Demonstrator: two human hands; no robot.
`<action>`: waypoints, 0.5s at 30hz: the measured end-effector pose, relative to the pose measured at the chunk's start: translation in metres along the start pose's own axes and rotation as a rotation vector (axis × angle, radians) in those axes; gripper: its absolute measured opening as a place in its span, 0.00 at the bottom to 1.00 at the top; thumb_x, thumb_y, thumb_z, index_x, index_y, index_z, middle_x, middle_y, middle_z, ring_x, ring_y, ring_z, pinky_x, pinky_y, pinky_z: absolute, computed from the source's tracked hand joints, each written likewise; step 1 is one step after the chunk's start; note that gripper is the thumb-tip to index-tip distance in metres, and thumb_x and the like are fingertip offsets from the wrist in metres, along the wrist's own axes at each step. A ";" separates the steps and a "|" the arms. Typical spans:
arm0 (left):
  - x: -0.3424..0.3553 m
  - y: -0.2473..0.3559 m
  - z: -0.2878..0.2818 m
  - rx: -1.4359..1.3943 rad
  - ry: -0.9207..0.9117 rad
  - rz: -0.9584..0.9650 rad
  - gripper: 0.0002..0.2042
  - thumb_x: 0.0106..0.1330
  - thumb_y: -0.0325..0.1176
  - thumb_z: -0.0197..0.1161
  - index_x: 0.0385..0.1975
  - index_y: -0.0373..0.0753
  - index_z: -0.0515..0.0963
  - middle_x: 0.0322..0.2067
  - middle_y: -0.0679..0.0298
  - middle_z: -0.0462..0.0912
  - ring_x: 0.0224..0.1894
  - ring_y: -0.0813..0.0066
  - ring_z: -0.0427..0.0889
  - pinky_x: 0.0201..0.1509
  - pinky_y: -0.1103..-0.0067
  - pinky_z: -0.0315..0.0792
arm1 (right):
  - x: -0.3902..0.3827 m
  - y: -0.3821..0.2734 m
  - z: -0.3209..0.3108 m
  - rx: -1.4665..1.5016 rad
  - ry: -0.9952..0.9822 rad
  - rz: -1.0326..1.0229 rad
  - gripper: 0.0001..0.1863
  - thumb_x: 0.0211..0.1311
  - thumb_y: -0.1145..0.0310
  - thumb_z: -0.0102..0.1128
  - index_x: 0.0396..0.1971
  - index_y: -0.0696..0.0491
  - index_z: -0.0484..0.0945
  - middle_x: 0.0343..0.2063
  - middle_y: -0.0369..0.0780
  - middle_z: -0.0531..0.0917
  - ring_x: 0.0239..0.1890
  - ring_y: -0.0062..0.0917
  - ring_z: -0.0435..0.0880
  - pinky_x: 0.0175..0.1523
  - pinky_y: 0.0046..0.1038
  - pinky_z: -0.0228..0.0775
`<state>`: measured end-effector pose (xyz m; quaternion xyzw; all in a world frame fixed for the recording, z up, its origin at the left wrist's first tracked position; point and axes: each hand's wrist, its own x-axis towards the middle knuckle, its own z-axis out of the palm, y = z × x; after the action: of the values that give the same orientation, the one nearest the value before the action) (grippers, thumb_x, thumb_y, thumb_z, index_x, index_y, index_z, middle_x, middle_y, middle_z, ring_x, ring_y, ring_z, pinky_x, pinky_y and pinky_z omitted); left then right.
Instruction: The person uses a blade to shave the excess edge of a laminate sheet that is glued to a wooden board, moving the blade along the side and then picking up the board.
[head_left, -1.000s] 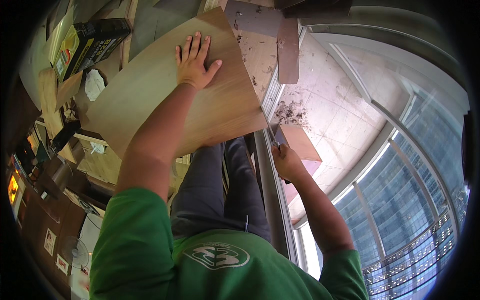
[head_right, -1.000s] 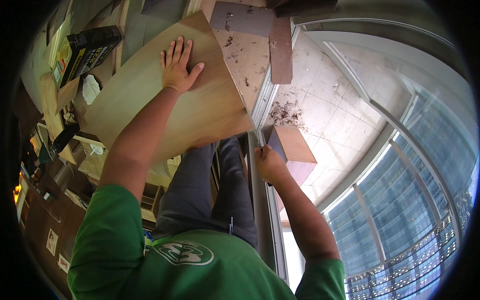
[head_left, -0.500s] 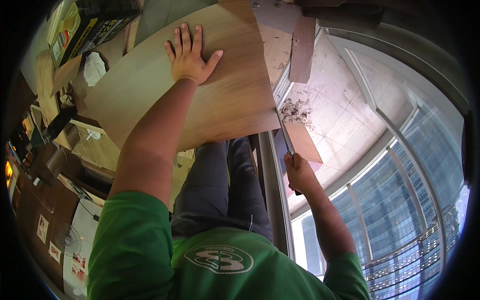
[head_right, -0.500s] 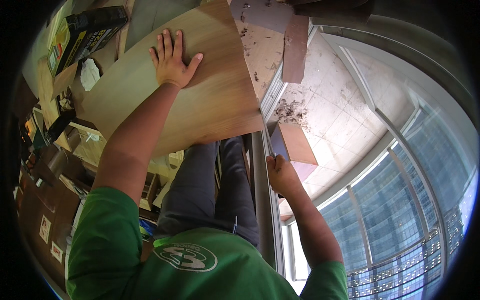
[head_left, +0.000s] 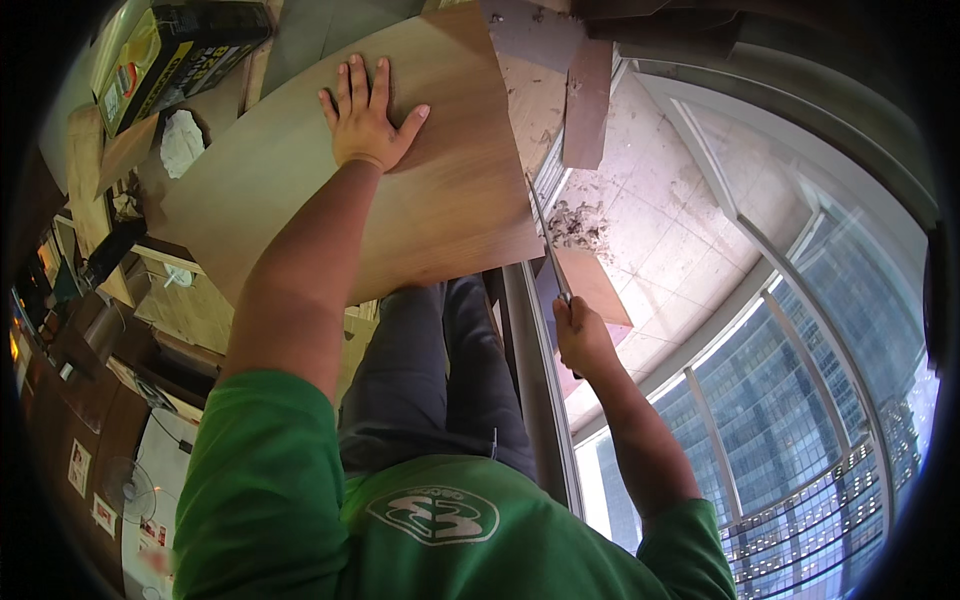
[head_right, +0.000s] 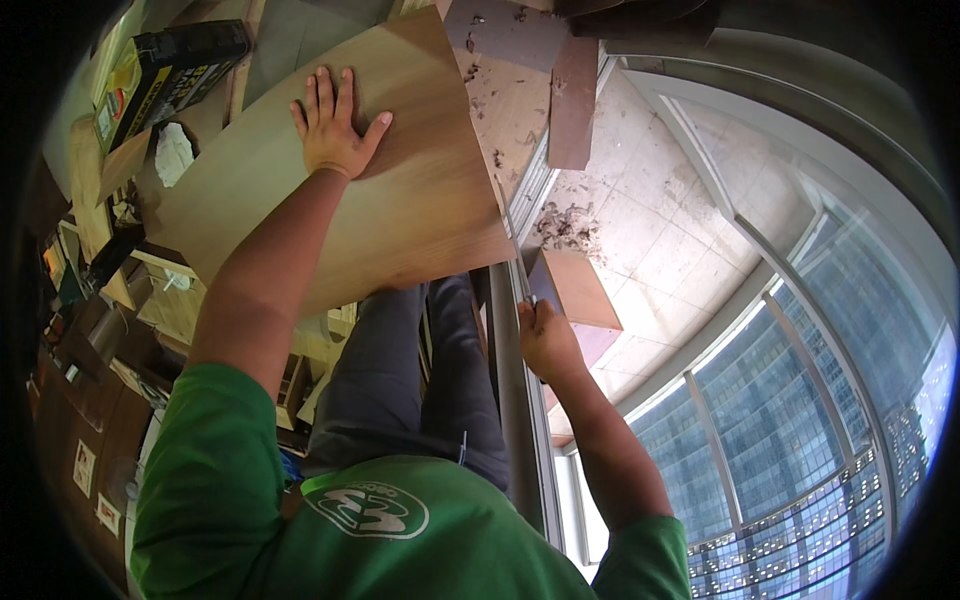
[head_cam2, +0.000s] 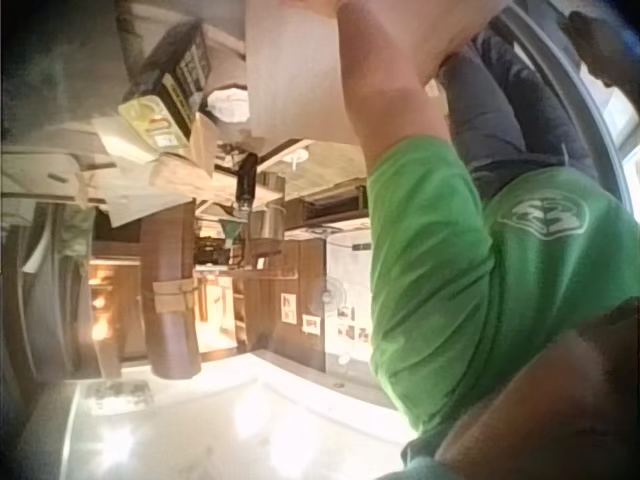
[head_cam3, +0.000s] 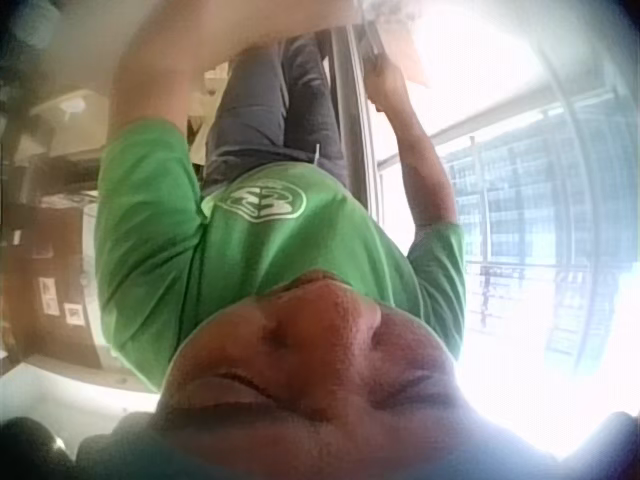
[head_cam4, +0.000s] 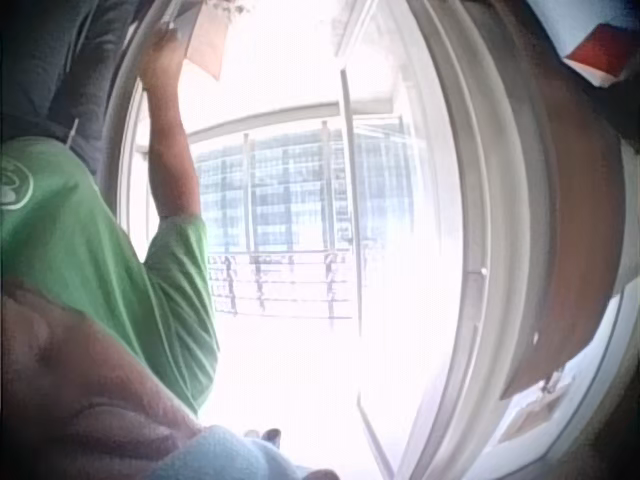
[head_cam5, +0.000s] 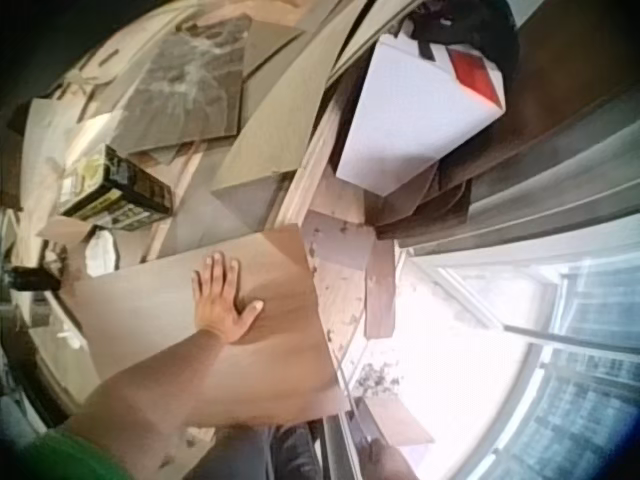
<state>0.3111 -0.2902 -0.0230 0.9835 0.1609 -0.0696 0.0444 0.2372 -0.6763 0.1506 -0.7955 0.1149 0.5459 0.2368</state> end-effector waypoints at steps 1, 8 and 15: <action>0.001 0.000 0.000 0.000 0.010 0.003 0.47 0.65 0.74 0.48 0.80 0.56 0.47 0.81 0.57 0.41 0.82 0.57 0.37 0.81 0.50 0.30 | 0.002 0.001 0.003 0.005 -0.012 -0.003 0.23 0.77 0.53 0.48 0.34 0.63 0.74 0.28 0.64 0.80 0.36 0.64 0.80 0.40 0.55 0.71; 0.005 0.007 0.005 -0.023 0.036 0.033 0.47 0.65 0.73 0.49 0.80 0.56 0.47 0.81 0.57 0.41 0.82 0.56 0.38 0.81 0.49 0.30 | 0.048 0.024 0.030 -0.069 0.051 0.002 0.23 0.77 0.54 0.48 0.35 0.63 0.74 0.28 0.64 0.81 0.37 0.64 0.81 0.41 0.54 0.72; 0.001 -0.002 -0.001 -0.003 0.030 0.013 0.47 0.65 0.73 0.49 0.80 0.55 0.48 0.80 0.56 0.41 0.82 0.55 0.38 0.81 0.50 0.30 | -0.001 0.016 0.015 -0.123 0.018 -0.054 0.23 0.77 0.54 0.47 0.34 0.62 0.74 0.27 0.64 0.81 0.36 0.63 0.81 0.41 0.56 0.71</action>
<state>0.3114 -0.2881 -0.0224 0.9854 0.1551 -0.0545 0.0440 0.2180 -0.6827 0.1433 -0.8163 0.0617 0.5380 0.2010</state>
